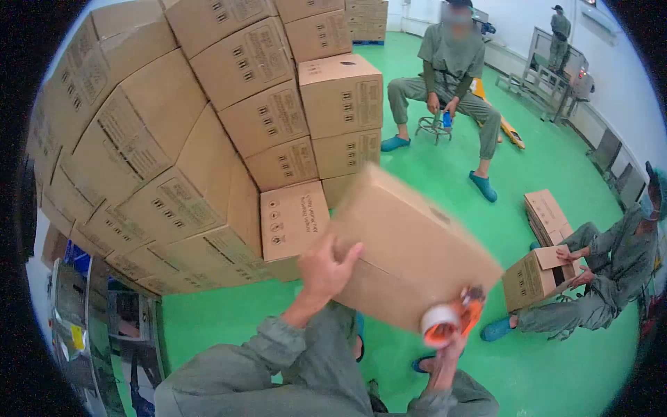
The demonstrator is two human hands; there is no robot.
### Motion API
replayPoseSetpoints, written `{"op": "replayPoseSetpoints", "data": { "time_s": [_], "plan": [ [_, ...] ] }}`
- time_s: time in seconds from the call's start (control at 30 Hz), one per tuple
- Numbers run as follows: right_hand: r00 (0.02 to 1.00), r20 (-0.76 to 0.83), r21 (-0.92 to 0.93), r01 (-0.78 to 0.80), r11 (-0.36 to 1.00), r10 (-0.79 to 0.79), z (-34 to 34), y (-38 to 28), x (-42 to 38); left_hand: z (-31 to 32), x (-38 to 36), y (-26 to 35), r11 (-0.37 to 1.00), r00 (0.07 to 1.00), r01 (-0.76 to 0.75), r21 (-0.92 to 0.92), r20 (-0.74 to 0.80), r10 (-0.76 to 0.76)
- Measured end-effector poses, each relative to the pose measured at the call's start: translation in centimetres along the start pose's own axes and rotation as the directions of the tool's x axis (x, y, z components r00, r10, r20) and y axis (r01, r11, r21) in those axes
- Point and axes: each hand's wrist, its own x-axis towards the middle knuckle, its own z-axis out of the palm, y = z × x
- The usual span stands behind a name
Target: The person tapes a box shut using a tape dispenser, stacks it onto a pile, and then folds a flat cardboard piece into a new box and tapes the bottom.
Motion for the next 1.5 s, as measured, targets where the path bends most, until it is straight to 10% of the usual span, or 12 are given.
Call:
{"op": "replayPoseSetpoints", "data": {
  "time_s": [0.23,0.3,0.37,0.47,0.6,0.87,1.0,1.2,1.33,1.5],
  "plan": [
    [0.933,0.308,0.068,-0.214,0.974,0.183,14.7,-0.1,18.9,-9.2,-1.9,0.7,0.921,0.901,-0.319,0.225,-0.228,0.368],
    [0.906,0.356,0.006,-0.249,0.969,0.230,15.5,0.0,18.8,-6.9,-0.3,-0.4,0.889,0.906,-0.358,0.285,-0.123,0.405],
    [0.909,0.339,-0.078,-0.231,0.970,0.244,16.4,-0.9,14.3,-3.6,1.2,-2.6,0.770,0.831,-0.519,0.371,0.432,0.351],
    [0.943,0.228,-0.097,-0.227,0.969,0.244,13.4,-2.2,7.5,5.6,0.5,-13.3,0.831,0.816,-0.402,0.383,0.561,0.136],
    [0.950,0.093,-0.175,-0.279,0.944,0.298,5.6,-5.3,0.1,9.1,6.1,-18.6,0.822,0.955,-0.286,0.493,0.215,0.203],
    [0.941,-0.305,-0.210,-0.216,0.953,0.146,-6.2,-11.8,-12.4,9.1,13.1,-22.4,0.836,0.923,-0.315,0.450,0.351,0.159],
    [0.905,-0.423,-0.270,-0.170,0.948,0.042,-9.7,-14.4,-16.0,5.9,8.4,-18.2,0.798,0.887,-0.461,0.389,0.177,0.426],
    [0.870,-0.493,-0.163,-0.122,0.979,0.027,-11.5,-14.6,-12.7,7.1,-0.9,-11.3,0.969,0.955,-0.223,-0.109,0.176,0.240],
    [0.945,-0.271,-0.609,-0.315,0.728,0.182,-11.8,-15.5,-6.0,10.5,-4.4,-1.3,0.874,0.876,-0.223,-0.431,0.305,0.373],
    [0.929,-0.169,-0.972,-0.103,-0.210,0.330,-16.2,-6.5,-0.6,17.0,-9.8,-1.5,0.880,0.365,-0.385,-0.278,0.830,0.422]
  ]
}}
